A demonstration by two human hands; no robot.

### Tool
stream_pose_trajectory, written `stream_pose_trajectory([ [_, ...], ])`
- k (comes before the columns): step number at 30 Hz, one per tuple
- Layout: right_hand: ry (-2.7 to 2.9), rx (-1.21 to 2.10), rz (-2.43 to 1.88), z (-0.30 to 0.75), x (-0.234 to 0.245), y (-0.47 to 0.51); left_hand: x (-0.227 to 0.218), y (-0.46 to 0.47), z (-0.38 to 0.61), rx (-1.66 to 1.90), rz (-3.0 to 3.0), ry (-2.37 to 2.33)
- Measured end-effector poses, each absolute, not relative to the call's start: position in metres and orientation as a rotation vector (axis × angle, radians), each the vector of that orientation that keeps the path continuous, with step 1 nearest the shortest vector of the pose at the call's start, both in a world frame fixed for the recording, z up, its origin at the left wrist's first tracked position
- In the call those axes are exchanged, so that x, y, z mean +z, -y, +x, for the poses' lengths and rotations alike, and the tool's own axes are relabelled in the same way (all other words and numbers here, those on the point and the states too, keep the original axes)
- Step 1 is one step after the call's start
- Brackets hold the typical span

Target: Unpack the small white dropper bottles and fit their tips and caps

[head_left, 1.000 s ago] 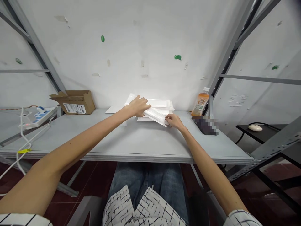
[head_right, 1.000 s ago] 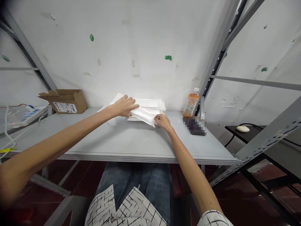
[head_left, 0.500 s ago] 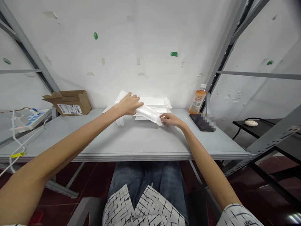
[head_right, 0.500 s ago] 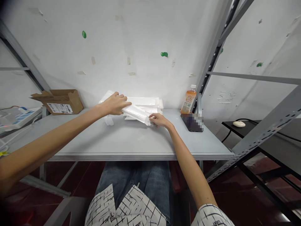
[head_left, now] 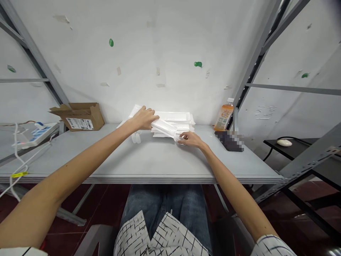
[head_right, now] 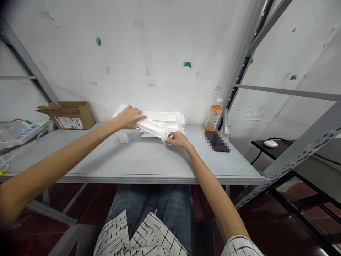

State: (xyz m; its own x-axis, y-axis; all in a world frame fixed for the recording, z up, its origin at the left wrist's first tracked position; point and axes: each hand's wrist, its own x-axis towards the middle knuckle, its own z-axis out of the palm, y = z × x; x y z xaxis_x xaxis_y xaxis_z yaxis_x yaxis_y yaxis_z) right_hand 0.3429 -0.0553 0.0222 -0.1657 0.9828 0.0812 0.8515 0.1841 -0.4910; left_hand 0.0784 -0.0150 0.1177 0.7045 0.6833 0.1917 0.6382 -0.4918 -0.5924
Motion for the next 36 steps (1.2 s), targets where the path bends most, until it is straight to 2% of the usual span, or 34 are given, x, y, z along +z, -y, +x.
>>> stream_pose_trajectory([
  [4, 2.112, 0.312, -1.835, 0.338, 0.023, 0.055, 0.124, 0.005, 0.064, 0.114, -2.273, 1.118],
  [12, 2.134, 0.29, -1.82, 0.341, 0.021, 0.054, 0.144, -0.026, 0.01, 0.031, -2.26, 1.539],
  [16, 2.129, 0.264, -1.831, 0.34, 0.019, 0.053, 0.138, -0.049, -0.027, 0.037, -2.229, 1.631],
  [26, 2.137, 0.208, -1.813, 0.34, 0.014, 0.052, 0.068, -0.084, -0.058, -0.071, -2.055, 1.821],
  [36, 2.142, 0.181, -1.795, 0.341, 0.011, 0.05, 0.008, -0.074, -0.075, -0.191, -2.192, 1.951],
])
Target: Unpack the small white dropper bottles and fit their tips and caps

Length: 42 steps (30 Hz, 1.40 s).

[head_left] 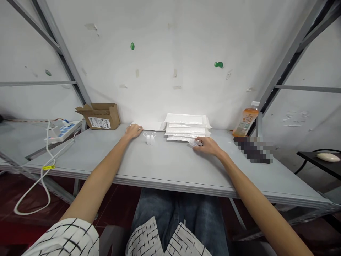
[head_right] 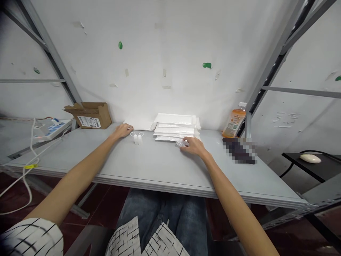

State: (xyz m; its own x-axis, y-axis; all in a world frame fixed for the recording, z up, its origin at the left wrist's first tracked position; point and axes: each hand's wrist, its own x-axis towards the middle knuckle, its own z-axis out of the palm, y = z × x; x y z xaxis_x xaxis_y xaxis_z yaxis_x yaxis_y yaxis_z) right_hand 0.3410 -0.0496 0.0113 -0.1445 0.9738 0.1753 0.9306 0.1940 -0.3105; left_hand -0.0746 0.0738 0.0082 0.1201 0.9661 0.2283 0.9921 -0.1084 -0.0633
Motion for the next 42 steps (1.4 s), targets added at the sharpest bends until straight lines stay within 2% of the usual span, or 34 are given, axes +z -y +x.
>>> stream_pose_trajectory([
  [6, 2.151, 0.162, -1.776, 0.342, 0.01, 0.05, -0.005, -0.067, -0.071, -0.251, -2.188, 1.945],
  [10, 2.151, 0.168, -1.753, 0.344, 0.01, 0.051, -0.002, -0.06, -0.075, -0.527, -2.14, 2.007],
  [14, 2.131, 0.163, -1.719, 0.344, 0.01, 0.05, 0.022, -0.048, -0.068, -0.916, -2.059, 1.924],
  [19, 2.13, 0.155, -1.703, 0.337, 0.013, 0.052, 0.065, -0.008, -0.019, -1.218, -2.077, 1.488],
  [21, 2.15, 0.18, -1.685, 0.334, 0.015, 0.055, 0.073, 0.014, 0.012, -1.171, -2.193, 1.315],
  [25, 2.116, 0.304, -1.566, 0.329, 0.019, 0.058, 0.063, 0.048, 0.07, -0.842, -2.595, 1.044],
  [30, 2.084, 0.494, -1.403, 0.33, 0.019, 0.057, 0.037, 0.049, 0.11, -0.567, -2.861, 1.071],
  [38, 2.05, 0.58, -1.348, 0.33, 0.021, 0.062, 0.021, 0.03, 0.122, -0.495, -2.952, 1.118],
  [42, 1.993, 0.457, -1.434, 0.33, 0.022, 0.06, 0.013, 0.035, 0.127, -0.436, -2.986, 1.052],
])
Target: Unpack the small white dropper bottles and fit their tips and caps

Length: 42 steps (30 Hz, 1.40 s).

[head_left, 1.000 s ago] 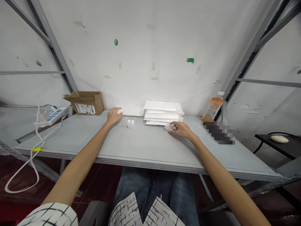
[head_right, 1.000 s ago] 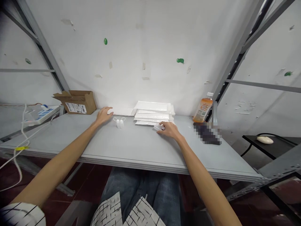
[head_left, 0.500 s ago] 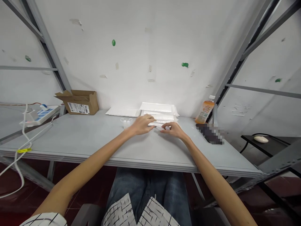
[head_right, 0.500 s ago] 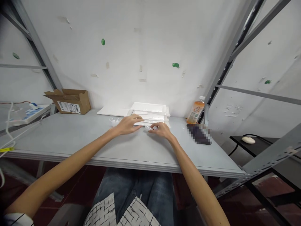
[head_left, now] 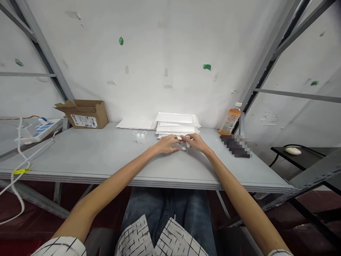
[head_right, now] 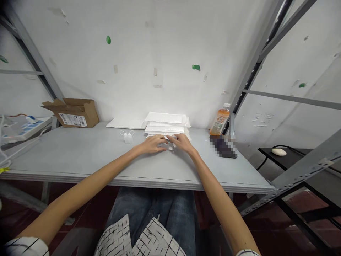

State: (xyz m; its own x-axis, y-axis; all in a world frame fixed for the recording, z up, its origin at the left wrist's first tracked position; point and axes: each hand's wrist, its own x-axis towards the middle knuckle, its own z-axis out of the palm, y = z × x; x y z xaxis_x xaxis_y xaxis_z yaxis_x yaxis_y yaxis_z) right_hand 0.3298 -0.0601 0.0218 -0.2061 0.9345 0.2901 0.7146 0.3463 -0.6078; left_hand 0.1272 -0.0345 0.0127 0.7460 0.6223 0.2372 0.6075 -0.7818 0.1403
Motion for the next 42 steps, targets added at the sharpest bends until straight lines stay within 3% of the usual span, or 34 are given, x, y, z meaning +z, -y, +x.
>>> stream_pose_trajectory([
  [9, 1.736, 0.173, -1.667, 0.345, 0.018, 0.049, 0.01, 0.039, 0.127, 0.548, 3.061, -0.94],
  [18, 1.535, 0.721, -1.299, 0.338, 0.026, 0.06, 0.059, 0.065, 0.039, 1.366, 2.587, -1.1],
  [22, 1.611, 0.844, -1.293, 0.316, 0.024, 0.062, 0.057, 0.07, -0.026, 1.657, 2.249, -1.394],
  [25, 1.813, 0.784, -1.315, 0.299, 0.02, 0.061, 0.039, 0.064, -0.067, 1.582, 2.066, -1.587],
  [30, 2.262, 0.235, -1.468, 0.284, 0.016, 0.061, 0.004, 0.041, -0.096, 1.406, 1.837, -1.581],
  [33, 2.396, 0.088, -1.553, 0.281, 0.02, 0.063, -0.009, 0.031, -0.096, 1.319, 1.781, -1.565],
  [38, 2.456, 0.092, -1.62, 0.269, 0.031, 0.059, -0.01, 0.024, -0.092, 1.189, 1.818, -1.519],
  [42, 2.296, 0.285, -1.483, 0.248, 0.031, 0.046, -0.008, 0.019, -0.083, 1.12, 1.816, -1.462],
])
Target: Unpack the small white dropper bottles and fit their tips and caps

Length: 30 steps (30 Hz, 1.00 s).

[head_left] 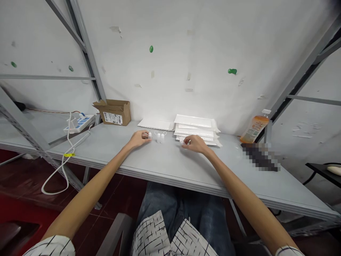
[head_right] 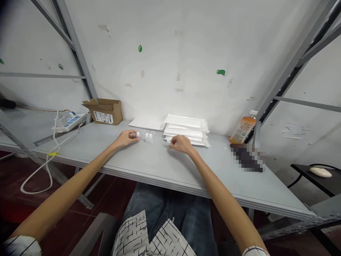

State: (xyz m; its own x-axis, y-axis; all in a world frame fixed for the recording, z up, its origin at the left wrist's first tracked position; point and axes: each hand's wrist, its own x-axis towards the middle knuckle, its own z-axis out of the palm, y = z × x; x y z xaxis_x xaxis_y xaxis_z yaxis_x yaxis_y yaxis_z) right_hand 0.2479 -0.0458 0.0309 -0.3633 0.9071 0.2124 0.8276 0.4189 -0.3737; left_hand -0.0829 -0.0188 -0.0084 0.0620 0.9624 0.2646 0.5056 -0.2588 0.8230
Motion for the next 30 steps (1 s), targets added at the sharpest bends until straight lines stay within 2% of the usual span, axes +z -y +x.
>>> stream_pose_trajectory([
  [6, 2.055, 0.712, -1.214, 0.208, 0.016, 0.024, -0.01, 0.015, -0.064, 1.096, 1.773, -1.336],
  [8, 2.001, 0.758, -1.207, 0.197, 0.01, 0.018, -0.01, 0.016, -0.061, 1.081, 1.764, -1.318],
  [30, 2.039, 0.544, -1.267, 0.165, -0.01, 0.011, -0.017, 0.011, -0.062, 1.095, 1.75, -1.178],
])
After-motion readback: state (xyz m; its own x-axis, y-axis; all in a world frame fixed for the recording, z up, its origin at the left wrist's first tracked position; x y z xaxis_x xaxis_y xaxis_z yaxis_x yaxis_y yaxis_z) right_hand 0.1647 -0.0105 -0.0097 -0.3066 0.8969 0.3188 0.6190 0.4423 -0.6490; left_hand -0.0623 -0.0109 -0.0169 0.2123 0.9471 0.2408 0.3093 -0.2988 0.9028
